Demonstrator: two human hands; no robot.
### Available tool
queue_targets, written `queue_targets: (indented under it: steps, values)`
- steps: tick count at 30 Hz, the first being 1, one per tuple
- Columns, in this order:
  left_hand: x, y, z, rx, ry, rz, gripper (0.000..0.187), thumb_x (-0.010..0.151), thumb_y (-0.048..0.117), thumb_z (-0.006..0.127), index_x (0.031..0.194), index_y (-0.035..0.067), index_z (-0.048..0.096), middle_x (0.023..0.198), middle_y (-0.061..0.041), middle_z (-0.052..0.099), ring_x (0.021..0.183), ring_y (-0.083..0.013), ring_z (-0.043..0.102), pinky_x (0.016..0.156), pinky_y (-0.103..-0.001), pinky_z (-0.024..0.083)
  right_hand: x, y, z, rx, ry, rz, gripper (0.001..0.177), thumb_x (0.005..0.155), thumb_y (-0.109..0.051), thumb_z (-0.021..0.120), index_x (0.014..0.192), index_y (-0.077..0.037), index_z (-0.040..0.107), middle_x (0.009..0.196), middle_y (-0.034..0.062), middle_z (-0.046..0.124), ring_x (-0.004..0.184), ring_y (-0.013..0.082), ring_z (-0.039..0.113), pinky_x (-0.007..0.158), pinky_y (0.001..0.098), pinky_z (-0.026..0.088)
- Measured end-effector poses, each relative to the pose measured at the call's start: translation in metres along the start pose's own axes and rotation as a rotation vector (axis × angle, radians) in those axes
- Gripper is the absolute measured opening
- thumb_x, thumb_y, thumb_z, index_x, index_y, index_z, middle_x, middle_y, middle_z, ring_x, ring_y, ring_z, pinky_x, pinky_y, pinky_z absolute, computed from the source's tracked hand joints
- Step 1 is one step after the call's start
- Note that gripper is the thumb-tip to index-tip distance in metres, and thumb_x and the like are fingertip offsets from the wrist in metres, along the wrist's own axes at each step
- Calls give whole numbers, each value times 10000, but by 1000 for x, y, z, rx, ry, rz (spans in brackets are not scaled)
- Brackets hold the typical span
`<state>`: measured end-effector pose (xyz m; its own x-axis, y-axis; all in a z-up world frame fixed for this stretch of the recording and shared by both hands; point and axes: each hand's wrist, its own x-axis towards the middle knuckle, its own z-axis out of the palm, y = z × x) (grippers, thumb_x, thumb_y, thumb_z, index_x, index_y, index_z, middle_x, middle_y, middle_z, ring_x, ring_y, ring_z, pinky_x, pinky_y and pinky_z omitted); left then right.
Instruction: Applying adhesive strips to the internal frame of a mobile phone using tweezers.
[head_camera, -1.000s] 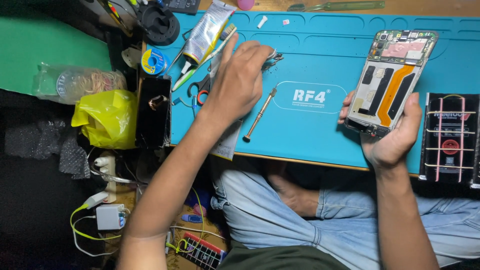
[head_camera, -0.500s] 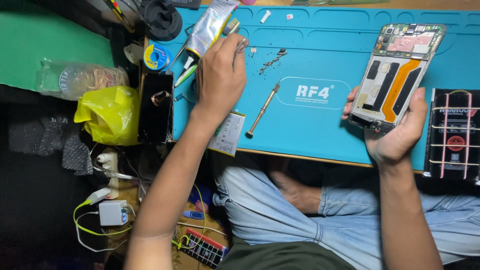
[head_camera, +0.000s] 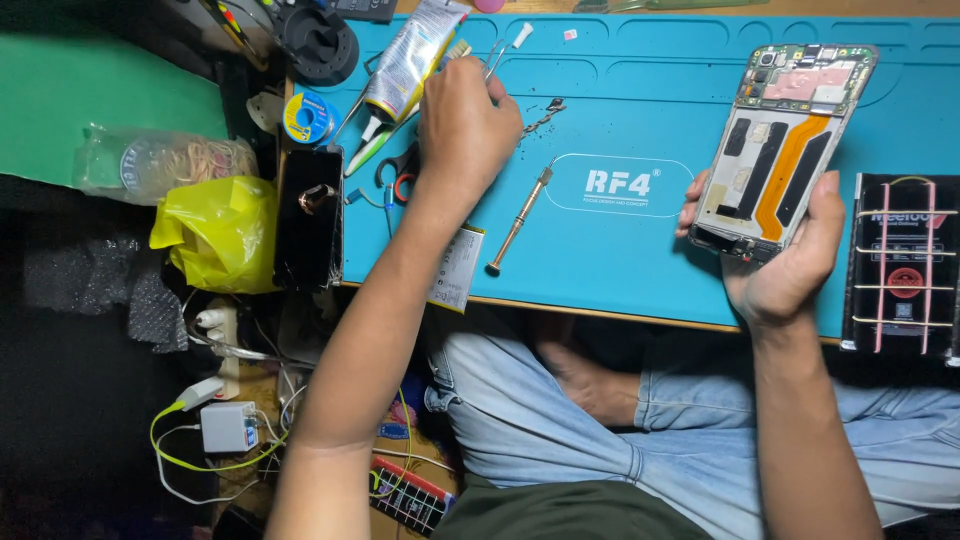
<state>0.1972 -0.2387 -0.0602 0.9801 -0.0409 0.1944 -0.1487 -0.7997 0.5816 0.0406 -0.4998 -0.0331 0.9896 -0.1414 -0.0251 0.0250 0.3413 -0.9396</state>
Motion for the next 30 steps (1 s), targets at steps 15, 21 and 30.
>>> queue_targets:
  steps: [15,21,30]
  values:
    - [41,20,16,-233,170,235,71,794,103,793,733,69,809,556,-39,702,427,-166,617,462,-343,540,-1,1,-1,56,18,25,761,1041,-607,365,1544,-63,542,1067,99,715,812,169,715,689,317,634]
    - [21,26,-15,-170,217,240,186,986,130,626,910,-1,733,671,-169,732,508,-320,630,561,-504,494,-2,4,-6,107,13,41,751,1051,-596,361,1546,-62,544,1083,115,723,828,178,728,710,318,641]
    - [-47,10,-46,132,-6,132,445,890,-46,577,1311,-119,700,1030,-298,759,794,-417,744,725,-522,602,-1,1,-3,59,15,48,754,1042,-605,354,1530,-68,558,1054,96,720,825,156,720,707,298,634]
